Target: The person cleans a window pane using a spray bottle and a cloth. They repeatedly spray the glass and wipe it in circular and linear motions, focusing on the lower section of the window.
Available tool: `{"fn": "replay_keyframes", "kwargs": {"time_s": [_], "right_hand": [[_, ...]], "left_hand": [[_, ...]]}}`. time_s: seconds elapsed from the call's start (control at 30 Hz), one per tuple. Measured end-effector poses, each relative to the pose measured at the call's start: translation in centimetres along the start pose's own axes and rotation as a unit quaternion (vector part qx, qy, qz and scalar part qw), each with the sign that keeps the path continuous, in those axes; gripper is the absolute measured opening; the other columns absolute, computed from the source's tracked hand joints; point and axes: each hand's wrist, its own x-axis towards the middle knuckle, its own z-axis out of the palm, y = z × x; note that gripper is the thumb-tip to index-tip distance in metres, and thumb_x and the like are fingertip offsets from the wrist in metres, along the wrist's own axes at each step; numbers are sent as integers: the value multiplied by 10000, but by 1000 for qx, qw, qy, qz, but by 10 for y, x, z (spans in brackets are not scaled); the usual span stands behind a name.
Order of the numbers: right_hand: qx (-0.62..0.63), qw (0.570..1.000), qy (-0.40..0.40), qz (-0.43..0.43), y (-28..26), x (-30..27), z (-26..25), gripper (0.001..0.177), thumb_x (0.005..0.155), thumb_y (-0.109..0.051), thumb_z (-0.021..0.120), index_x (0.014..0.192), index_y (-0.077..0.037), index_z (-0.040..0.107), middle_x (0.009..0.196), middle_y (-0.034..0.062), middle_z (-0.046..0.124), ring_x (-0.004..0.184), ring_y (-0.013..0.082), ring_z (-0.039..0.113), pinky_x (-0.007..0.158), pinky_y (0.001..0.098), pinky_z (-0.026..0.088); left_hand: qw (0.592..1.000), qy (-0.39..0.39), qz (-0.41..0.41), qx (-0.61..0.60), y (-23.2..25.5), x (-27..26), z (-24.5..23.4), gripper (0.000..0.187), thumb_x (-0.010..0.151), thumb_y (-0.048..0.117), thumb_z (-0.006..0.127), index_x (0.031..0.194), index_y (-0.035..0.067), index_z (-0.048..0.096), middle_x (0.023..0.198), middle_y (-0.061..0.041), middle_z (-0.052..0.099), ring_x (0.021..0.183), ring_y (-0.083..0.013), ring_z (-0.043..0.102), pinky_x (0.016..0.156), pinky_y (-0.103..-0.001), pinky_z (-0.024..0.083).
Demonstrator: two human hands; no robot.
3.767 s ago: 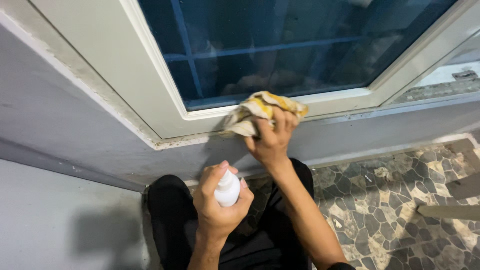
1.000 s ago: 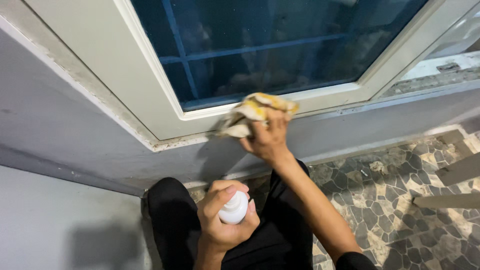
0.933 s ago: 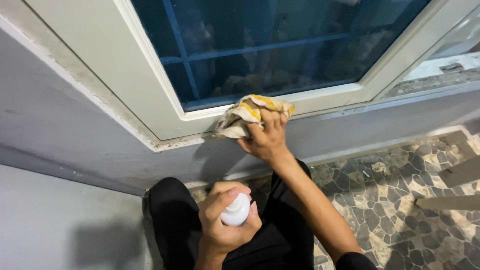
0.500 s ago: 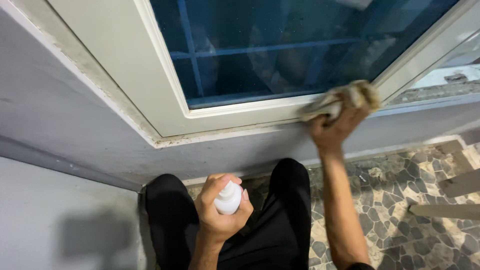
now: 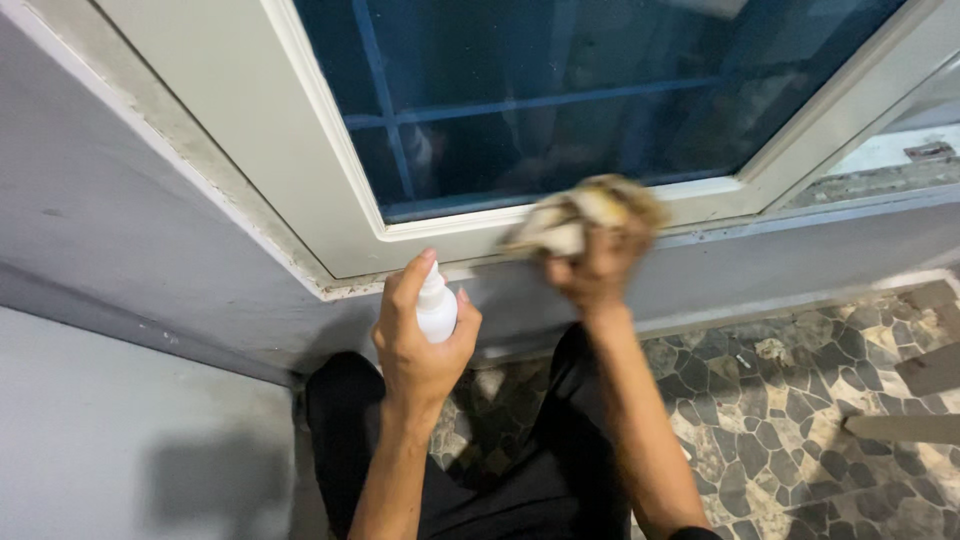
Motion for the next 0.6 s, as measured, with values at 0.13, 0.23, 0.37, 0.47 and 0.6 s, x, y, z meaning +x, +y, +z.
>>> {"fn": "replay_keyframes", "kwargs": {"time_s": [0.13, 0.23, 0.37, 0.47, 0.6], "right_hand": [[42, 988, 39, 142, 40, 11, -30, 398, 950, -236, 638, 1306, -60, 635, 1406, 176, 478, 1408, 371, 455, 1181, 503, 391], [30, 976, 126, 173, 31, 21, -5, 333, 999, -301, 600, 1252, -95, 667, 1370, 147, 543, 1398, 362, 488, 1181, 510, 417], [49, 994, 67, 75, -59, -4, 29, 541, 889, -475, 685, 1222, -49, 669, 1310, 194, 572, 1280, 438, 490, 1129, 587, 344], [104, 994, -1, 33, -98, -17, 37, 427, 828, -434, 749, 1147, -150, 739, 1255, 172, 566, 1201, 359, 516, 1078, 518, 367], [67, 996, -59, -23, -66, -17, 22, 465, 811, -400, 728, 1178, -117, 767, 1229, 175, 568, 1169, 352, 494, 1043, 497, 332]], "left_hand": [[1000, 1, -12, -13, -10, -1, 10, 640, 870, -11, 777, 1421, 109, 473, 1093, -144, 660, 950, -266, 733, 774, -360, 621], [999, 18, -29, -34, -3, -3, 24, 636, 866, -13, 778, 1417, 109, 484, 1075, -141, 667, 941, -279, 731, 788, -377, 607], [998, 40, -30, -36, 6, -9, 22, 647, 848, -5, 788, 1408, 97, 482, 1085, -150, 677, 940, -289, 725, 811, -385, 600], [999, 45, -22, -4, 7, -20, 13, 634, 856, -10, 789, 1403, 101, 490, 1066, -133, 682, 940, -274, 727, 826, -387, 606], [998, 22, -50, -10, 1, -26, 13, 651, 839, -12, 788, 1399, 118, 483, 1074, -150, 685, 931, -266, 733, 779, -368, 622]]}}
